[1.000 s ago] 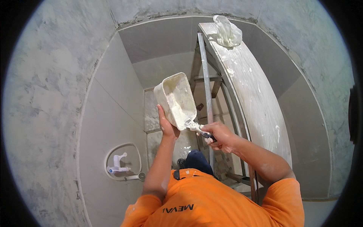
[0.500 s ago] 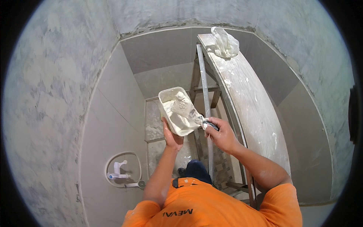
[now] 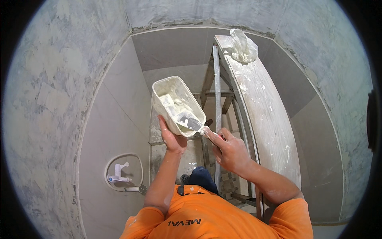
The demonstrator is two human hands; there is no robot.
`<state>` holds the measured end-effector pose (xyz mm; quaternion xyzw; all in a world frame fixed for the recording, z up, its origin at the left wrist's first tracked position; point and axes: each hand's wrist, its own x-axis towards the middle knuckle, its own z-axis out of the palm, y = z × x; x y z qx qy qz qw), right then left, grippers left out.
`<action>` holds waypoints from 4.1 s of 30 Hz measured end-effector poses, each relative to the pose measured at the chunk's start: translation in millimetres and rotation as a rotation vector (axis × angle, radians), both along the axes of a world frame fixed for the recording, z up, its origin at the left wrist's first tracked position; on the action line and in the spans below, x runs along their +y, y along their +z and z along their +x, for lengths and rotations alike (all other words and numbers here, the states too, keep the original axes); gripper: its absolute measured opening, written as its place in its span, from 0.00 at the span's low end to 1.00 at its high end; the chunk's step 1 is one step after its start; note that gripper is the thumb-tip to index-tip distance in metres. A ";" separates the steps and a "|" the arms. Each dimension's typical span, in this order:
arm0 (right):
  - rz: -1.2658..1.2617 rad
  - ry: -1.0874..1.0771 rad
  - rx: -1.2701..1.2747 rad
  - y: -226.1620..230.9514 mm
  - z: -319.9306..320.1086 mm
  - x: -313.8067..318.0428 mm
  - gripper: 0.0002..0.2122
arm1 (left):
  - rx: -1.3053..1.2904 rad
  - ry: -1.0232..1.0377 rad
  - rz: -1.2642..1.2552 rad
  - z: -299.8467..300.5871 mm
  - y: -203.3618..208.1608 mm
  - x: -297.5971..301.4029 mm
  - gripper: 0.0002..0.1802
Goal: The person applies white putty to a wall using a spatula, taking the material from a plastic container and spreading it over the surface to fill gaps.
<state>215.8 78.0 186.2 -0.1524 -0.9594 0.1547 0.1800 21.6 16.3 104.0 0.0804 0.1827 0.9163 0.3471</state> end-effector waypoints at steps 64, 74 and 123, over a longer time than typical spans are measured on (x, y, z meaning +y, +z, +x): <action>-0.724 -0.140 0.246 53.9 18.6 54.8 0.10 | 0.505 0.158 -0.127 -26.9 32.9 16.9 0.37; 0.230 -0.573 0.210 136.5 108.4 -40.2 0.20 | -0.017 -0.796 0.192 105.1 20.2 52.3 0.40; 0.190 -2.019 -0.205 179.7 346.6 -427.3 0.15 | 0.142 -2.159 0.126 539.4 99.8 -191.1 0.40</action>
